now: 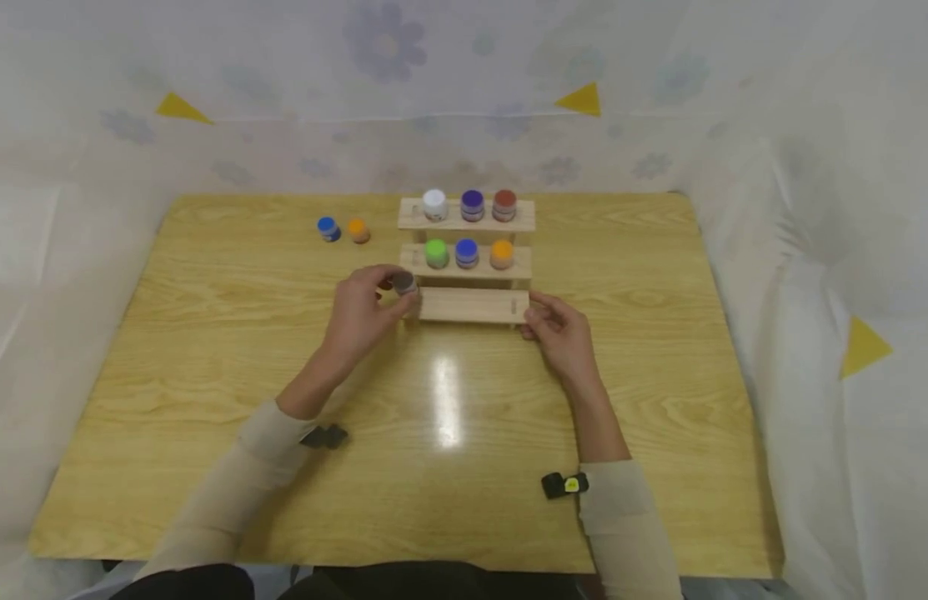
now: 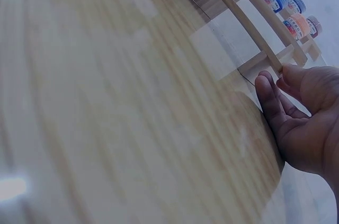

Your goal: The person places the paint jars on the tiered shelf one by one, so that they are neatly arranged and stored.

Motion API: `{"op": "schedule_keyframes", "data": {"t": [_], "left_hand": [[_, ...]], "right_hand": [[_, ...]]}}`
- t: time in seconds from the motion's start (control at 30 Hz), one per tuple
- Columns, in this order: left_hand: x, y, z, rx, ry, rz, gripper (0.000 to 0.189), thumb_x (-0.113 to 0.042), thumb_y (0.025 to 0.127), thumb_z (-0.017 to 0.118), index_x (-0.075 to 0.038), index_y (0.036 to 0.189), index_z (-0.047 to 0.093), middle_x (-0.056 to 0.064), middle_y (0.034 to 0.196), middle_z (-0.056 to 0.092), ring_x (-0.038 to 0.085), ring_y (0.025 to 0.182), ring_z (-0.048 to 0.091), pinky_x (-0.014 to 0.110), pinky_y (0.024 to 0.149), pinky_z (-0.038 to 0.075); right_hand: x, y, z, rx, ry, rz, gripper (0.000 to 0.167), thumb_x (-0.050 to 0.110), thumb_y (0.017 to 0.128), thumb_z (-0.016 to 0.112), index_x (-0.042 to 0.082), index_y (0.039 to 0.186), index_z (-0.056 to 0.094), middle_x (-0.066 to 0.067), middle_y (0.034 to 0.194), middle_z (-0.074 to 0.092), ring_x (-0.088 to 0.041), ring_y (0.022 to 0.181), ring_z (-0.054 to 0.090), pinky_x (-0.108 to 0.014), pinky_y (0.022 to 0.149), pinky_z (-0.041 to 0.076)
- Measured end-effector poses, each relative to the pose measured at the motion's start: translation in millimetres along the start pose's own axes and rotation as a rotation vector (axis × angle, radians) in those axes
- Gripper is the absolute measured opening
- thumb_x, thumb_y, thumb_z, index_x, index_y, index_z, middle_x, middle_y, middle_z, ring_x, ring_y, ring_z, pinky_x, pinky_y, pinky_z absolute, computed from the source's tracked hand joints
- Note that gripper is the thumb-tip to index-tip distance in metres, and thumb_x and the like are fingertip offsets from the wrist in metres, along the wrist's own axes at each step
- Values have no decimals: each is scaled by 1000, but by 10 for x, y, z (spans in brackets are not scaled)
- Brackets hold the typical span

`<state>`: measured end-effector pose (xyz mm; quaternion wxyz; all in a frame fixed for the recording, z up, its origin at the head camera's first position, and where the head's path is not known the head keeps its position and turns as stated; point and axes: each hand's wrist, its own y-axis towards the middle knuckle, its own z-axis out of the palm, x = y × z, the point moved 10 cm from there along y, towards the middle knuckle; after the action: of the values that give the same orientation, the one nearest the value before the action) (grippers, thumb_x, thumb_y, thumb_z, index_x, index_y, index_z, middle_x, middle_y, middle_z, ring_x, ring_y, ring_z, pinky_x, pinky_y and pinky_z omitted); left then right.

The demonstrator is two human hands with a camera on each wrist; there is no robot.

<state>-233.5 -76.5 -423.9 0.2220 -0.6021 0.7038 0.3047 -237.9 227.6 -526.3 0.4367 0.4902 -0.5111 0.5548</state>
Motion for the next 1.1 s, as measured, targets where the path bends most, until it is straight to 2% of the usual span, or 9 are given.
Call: {"op": "schedule_keyframes", "data": {"t": [0.23,0.47,0.6,0.83,0.97,1.1], "left_hand": [[-239,34,193,37,12,68,35,-22,94,82,-3,123,74,9,110,75,25,102,65,39,91,54],[-509,97,487,105,34,124,39,-23,94,82,-4,127,73,9,120,75,24,110,67,38,100,53],[-630,134,665,142,30,149,37,-24,96,81,-6,127,74,8,121,75,24,112,66,38,101,53],[-753,168,942,196,46,191,35,-26,97,79,-7,126,73,6,121,74,23,113,66,35,101,53],[-784,176,1040,184,57,217,35,-26,97,79,-7,125,73,7,120,74,23,113,66,35,99,55],[-789,187,1075,158,69,226,32,-25,97,79,-8,124,73,7,119,74,23,110,67,34,95,56]], "right_hand": [[23,4,3,5,-6,-14,48,14,103,70,-3,147,58,-10,110,71,-16,88,76,-29,82,64],[12,5,-1,5,-5,-7,48,13,103,70,-3,147,59,-8,109,72,-16,88,76,-29,83,63],[13,3,2,4,6,-4,48,13,103,70,-4,146,59,-8,108,72,-16,87,76,-28,82,63],[14,1,5,4,28,9,48,12,103,70,-4,147,58,-8,107,72,-16,88,76,-28,83,63],[14,-1,3,8,33,8,48,12,103,70,-4,147,58,-9,107,71,-16,88,76,-28,82,63],[12,2,9,16,35,4,48,12,103,69,-4,146,58,-11,106,71,-17,87,75,-28,82,63]]}}
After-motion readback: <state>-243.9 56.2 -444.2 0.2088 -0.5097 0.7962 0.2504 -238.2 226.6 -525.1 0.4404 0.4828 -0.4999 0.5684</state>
